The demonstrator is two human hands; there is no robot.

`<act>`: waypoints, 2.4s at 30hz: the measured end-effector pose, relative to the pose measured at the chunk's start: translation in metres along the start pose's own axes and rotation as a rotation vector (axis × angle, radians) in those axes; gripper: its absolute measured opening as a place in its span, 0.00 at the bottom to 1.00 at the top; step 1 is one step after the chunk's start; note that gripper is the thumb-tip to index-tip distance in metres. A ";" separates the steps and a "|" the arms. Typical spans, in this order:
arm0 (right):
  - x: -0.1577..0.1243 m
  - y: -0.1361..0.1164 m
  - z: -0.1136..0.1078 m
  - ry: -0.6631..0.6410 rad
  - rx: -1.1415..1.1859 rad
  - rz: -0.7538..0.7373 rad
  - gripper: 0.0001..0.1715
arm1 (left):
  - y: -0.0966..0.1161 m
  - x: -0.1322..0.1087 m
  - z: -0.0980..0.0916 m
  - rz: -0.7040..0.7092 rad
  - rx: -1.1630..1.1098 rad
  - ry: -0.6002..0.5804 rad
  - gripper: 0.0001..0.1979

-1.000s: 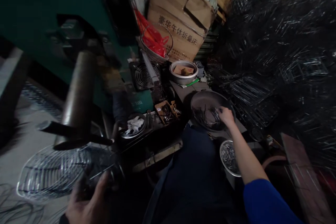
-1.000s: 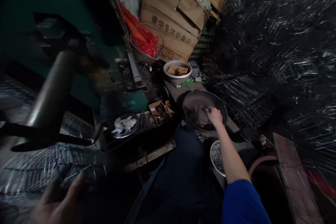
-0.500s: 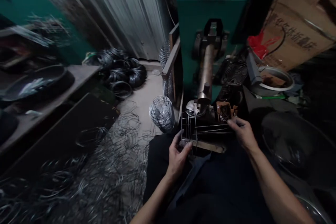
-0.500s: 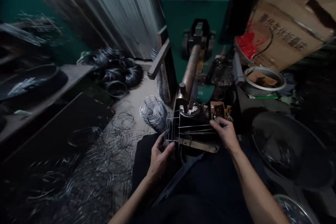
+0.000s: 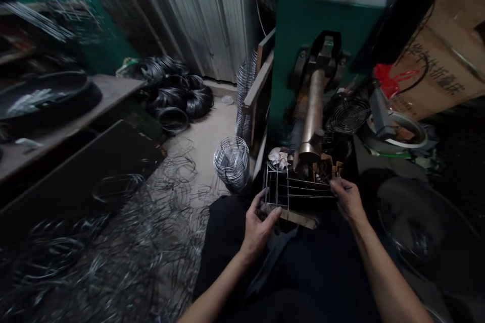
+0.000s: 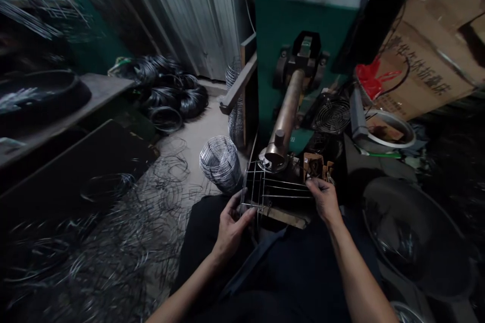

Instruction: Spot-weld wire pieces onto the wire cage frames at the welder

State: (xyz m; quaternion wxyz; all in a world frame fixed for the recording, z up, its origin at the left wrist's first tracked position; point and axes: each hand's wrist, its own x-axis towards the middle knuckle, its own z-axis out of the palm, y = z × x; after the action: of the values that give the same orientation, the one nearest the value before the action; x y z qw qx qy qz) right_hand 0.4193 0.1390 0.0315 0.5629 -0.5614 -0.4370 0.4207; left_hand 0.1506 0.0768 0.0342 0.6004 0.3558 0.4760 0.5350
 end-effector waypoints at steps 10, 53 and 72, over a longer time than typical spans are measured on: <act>0.012 0.001 -0.005 -0.001 0.033 0.050 0.31 | 0.004 0.007 0.014 0.011 0.004 0.005 0.35; -0.019 0.002 -0.050 -0.427 -0.226 0.176 0.26 | 0.046 -0.030 -0.020 -0.347 -0.157 -0.260 0.38; -0.043 -0.003 -0.033 -0.374 -0.234 0.236 0.24 | -0.007 -0.042 -0.031 -0.328 -0.223 -0.164 0.39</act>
State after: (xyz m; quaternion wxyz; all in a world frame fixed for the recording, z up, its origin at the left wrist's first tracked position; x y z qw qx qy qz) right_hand 0.4399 0.0890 0.0338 0.3504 -0.5823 -0.5106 0.5268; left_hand 0.1239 0.0313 0.0263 0.7517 0.2474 0.4152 0.4488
